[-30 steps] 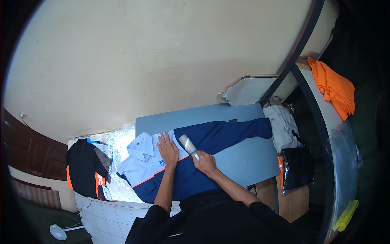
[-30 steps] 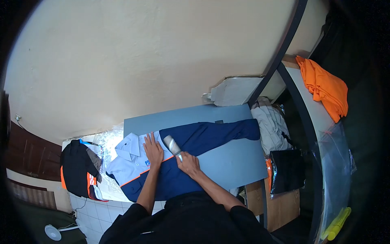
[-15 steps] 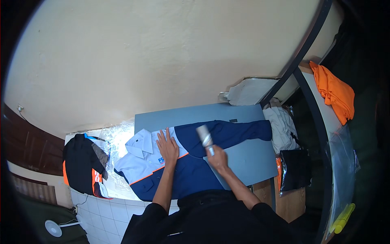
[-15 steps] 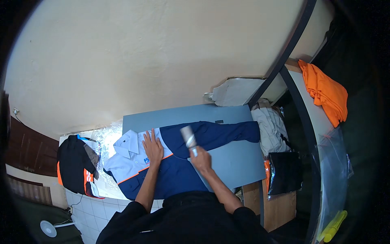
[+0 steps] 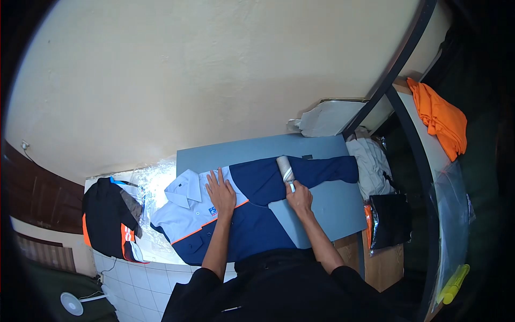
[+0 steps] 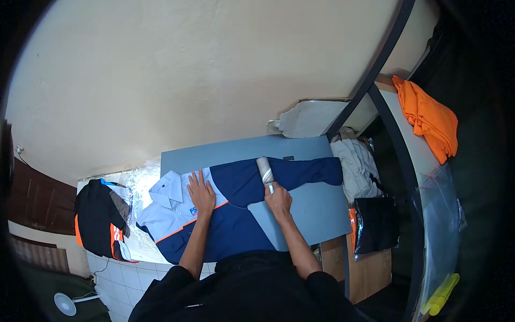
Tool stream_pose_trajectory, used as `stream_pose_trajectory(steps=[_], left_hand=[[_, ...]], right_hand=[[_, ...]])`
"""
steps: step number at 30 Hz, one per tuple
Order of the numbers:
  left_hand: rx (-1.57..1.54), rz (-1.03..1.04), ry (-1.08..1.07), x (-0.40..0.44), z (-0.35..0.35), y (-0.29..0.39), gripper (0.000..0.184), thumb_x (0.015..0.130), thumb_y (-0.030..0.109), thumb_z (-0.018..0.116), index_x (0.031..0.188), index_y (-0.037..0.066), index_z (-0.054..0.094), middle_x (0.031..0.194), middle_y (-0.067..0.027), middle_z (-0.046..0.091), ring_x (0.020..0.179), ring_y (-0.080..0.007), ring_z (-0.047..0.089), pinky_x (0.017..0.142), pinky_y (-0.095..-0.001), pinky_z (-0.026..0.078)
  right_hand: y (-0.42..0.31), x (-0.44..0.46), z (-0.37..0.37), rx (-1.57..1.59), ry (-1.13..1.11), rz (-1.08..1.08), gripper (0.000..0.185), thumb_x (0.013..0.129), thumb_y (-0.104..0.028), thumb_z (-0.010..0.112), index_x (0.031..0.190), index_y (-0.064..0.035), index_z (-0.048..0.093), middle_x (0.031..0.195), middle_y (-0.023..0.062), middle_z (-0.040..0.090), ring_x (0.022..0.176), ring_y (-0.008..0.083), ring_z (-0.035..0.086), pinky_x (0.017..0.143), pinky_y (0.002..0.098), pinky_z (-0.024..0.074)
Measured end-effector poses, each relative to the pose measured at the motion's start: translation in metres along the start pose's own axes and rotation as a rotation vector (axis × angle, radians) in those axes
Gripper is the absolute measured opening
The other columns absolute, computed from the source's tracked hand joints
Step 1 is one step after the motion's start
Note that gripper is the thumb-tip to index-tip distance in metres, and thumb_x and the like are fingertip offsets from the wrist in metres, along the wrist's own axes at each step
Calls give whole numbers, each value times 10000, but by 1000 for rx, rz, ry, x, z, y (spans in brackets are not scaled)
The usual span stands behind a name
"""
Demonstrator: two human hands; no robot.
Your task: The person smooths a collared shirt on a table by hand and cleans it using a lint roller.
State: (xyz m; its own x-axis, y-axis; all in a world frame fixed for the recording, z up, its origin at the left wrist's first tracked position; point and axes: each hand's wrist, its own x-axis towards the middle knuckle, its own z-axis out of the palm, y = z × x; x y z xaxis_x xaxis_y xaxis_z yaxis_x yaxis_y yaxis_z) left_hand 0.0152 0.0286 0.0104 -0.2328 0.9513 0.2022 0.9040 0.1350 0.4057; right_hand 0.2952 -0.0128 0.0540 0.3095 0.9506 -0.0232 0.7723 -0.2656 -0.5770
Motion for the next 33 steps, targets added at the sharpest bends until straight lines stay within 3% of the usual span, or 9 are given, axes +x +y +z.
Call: stream_pose_trajectory(steps=[2,6,9,14,16,21,26,33], left_hand=[[7,6,8,-1,1,0,594,1129,248,469,1711,168,381,1765,-233,320,1654,-434,243,1328,-597,194],[4,-7,-1,0,2,0,595,1125,244,475,1708,162,386,1765,-235,319,1654,-435,243,1330,-594,191],[-3,6,10,0,2,-2,591,1124,243,476,1703,158,393,1764,-239,320,1654,-435,241,1330,-593,190],[-9,12,27,-1,2,-2,586,1122,237,478,1699,165,404,1764,-227,325,1654,-435,241,1328,-593,194],[-10,12,28,-1,2,-1,587,1121,234,480,1699,169,404,1764,-222,326,1654,-435,242,1328,-593,194],[-2,17,33,-1,4,-2,594,1118,230,485,1702,167,399,1764,-221,328,1652,-434,245,1327,-596,193],[18,38,35,0,4,-2,597,1116,231,498,1705,201,408,1758,-241,329,1640,-455,264,1317,-611,214],[46,-14,50,-19,-9,-23,570,1113,222,514,1680,255,467,1749,-269,334,1623,-491,288,1303,-646,230]], right_hand=[[-6,-9,-3,37,3,-7,396,1039,-393,687,1006,-1,739,921,276,768,887,516,738,772,596,575],[-19,-54,7,87,-237,-259,378,1034,-399,689,1026,-21,709,919,267,763,877,510,733,775,605,574],[-14,-69,18,91,-254,-329,377,1036,-399,679,1033,-23,706,916,262,764,879,509,735,785,617,570],[18,-22,-5,-69,-95,-9,368,1047,-392,663,1067,-33,744,988,265,783,913,500,754,807,610,583],[34,-7,-18,-86,30,74,385,1054,-402,655,1054,-29,749,985,269,784,906,507,753,806,606,583],[43,1,-15,-33,106,200,411,1062,-430,650,1060,-30,745,951,284,774,908,526,740,801,611,569],[21,-36,-3,86,-51,-108,366,1030,-390,704,999,-26,705,921,260,758,892,512,730,779,599,558],[5,-48,6,79,-195,-231,399,1053,-403,669,999,-9,698,944,243,769,887,477,749,784,572,581]])
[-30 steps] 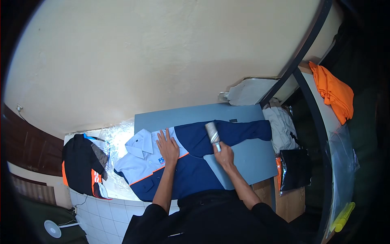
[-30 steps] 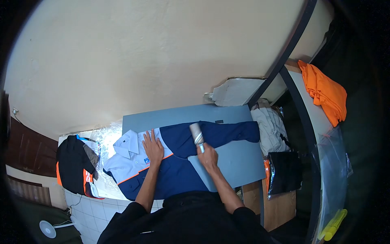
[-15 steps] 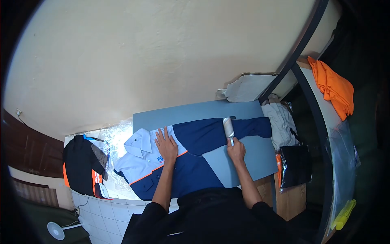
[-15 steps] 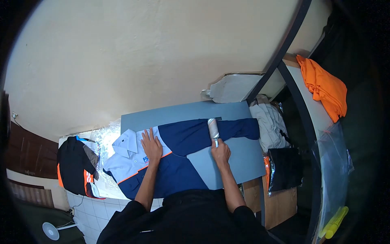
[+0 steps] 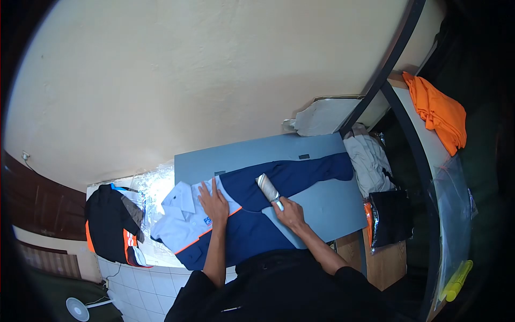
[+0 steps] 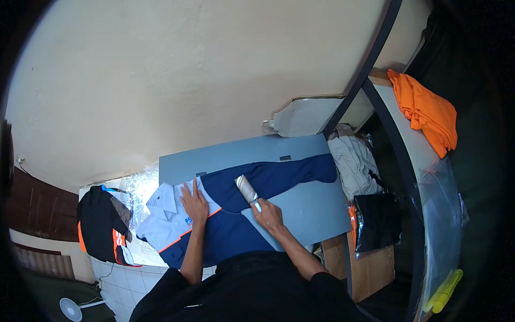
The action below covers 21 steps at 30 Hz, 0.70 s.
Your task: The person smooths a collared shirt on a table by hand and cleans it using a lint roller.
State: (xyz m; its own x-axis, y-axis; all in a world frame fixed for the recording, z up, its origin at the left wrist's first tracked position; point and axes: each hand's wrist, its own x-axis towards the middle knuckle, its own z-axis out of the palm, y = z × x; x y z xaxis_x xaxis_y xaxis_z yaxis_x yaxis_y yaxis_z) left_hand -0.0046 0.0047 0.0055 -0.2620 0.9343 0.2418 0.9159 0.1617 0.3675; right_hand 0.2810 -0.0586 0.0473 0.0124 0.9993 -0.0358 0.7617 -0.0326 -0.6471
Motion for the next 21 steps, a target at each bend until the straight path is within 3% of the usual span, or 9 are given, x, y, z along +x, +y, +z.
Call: stream_pose_trajectory(steps=[3,5,8,9,10,14,17,21], left_hand=[[53,-71,-1,-19,-19,-19,555,1110,221,522,1662,262,499,1753,-267,328,1626,-499,278,1302,-653,225],[84,-116,7,-33,-26,-33,542,1118,327,529,1657,267,509,1771,-257,296,1638,-491,252,1307,-647,212],[132,-193,0,-47,-34,-44,573,1118,461,519,1658,268,506,1793,-241,252,1655,-480,214,1314,-638,198],[134,-198,4,-48,-36,-46,573,1119,458,519,1659,268,504,1793,-241,252,1656,-479,212,1314,-638,197],[137,-204,6,-50,-37,-48,574,1119,454,520,1661,268,502,1793,-241,252,1657,-479,210,1315,-638,197],[155,-198,21,-50,-34,-47,575,1117,443,523,1665,270,493,1790,-241,259,1656,-480,213,1314,-639,198],[161,-188,23,-50,-33,-46,576,1116,432,530,1667,269,490,1788,-243,262,1653,-484,219,1314,-641,196],[146,-203,24,-49,-31,-43,580,1114,424,535,1670,265,486,1789,-241,258,1655,-483,213,1314,-642,192]], right_hand=[[-7,-17,7,10,-62,-82,413,1058,-418,660,1018,-10,712,945,246,771,867,479,751,775,568,588],[-6,-19,12,-5,-103,-82,396,1050,-418,669,1036,-26,720,954,233,775,876,474,753,784,565,592],[-1,-5,2,-86,-49,76,385,1034,-430,684,1088,-53,741,998,220,786,895,475,756,797,573,593],[24,0,14,-106,155,93,372,1018,-443,697,1143,-99,764,997,222,790,908,482,757,795,591,588],[34,19,-18,-123,187,306,371,1019,-446,695,1177,-121,780,992,228,793,949,488,753,806,601,582],[98,46,-75,-228,349,580,431,1030,-468,678,1137,-66,792,1033,233,804,975,479,768,823,571,600],[128,46,-94,-309,448,490,433,1039,-464,669,1134,-59,790,1009,241,801,936,497,763,803,583,600],[97,42,-80,-186,342,448,382,1040,-412,674,1116,-55,785,955,270,781,896,512,750,796,584,598]])
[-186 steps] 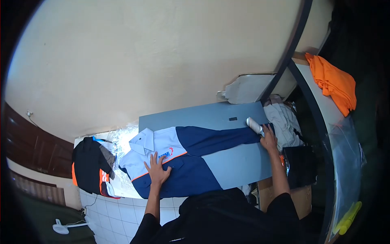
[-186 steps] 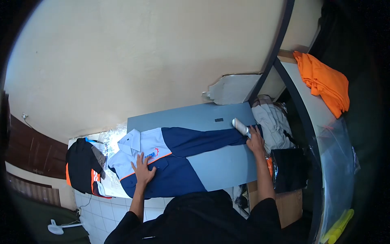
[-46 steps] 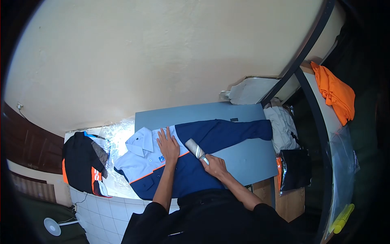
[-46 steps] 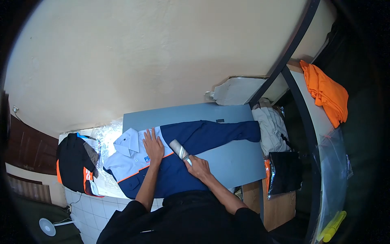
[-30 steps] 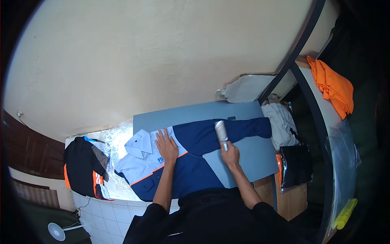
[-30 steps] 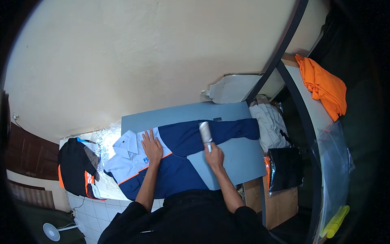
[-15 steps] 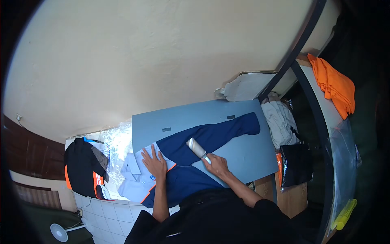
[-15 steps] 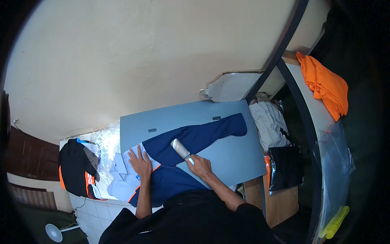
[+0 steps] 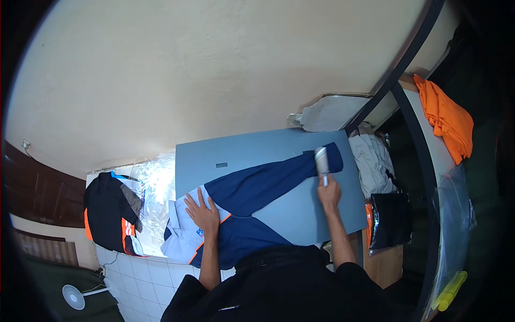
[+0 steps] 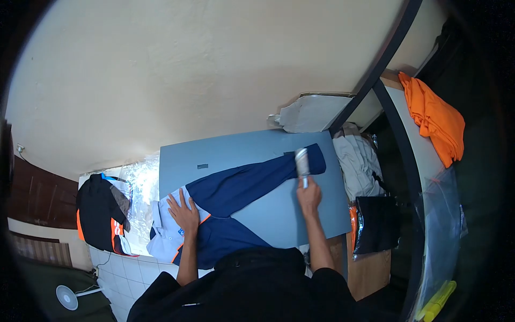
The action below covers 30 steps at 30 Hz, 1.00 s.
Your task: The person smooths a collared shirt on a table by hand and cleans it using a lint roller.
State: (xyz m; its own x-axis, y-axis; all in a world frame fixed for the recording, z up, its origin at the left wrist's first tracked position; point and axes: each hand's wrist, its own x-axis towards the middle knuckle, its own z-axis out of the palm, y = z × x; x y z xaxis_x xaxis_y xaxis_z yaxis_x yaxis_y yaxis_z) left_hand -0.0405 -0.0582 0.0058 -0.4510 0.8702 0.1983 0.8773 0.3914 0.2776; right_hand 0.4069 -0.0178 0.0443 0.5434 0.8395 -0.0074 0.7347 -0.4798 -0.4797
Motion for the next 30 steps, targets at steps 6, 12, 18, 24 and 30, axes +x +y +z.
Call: stream_pose_trajectory(steps=[6,12,18,24,30], left_hand=[[16,6,-8,2,-3,1,589,1112,423,540,1676,262,477,1790,-241,258,1658,-478,207,1317,-634,188],[5,12,-14,2,-4,-1,594,1110,419,542,1679,262,472,1791,-245,253,1660,-479,201,1320,-635,171],[-51,-68,-13,10,-3,10,609,1036,324,624,1622,193,527,1748,-282,305,1651,-486,205,1318,-637,171],[-377,211,127,34,-10,83,492,926,119,709,1414,81,659,1577,-303,485,1478,-492,442,1214,-599,350],[-647,639,-478,84,25,177,343,958,181,757,1291,97,746,1417,-210,666,1318,-427,624,1126,-562,463]], right_hand=[[-56,-111,23,152,-332,-515,294,983,-352,743,1058,-69,767,951,218,782,882,470,752,779,572,593],[-22,-49,27,-8,-105,-210,344,995,-399,732,1022,-58,773,906,233,778,859,495,744,765,573,588],[29,13,-13,118,88,-51,347,1022,-366,722,996,-21,754,786,235,730,758,470,728,687,549,554],[55,-72,-34,268,-121,-467,269,899,-248,851,1011,-26,747,1031,173,741,919,375,727,811,465,582],[36,-92,-38,136,-257,-629,286,811,-246,919,1008,-60,827,929,84,702,940,299,724,804,446,594]])
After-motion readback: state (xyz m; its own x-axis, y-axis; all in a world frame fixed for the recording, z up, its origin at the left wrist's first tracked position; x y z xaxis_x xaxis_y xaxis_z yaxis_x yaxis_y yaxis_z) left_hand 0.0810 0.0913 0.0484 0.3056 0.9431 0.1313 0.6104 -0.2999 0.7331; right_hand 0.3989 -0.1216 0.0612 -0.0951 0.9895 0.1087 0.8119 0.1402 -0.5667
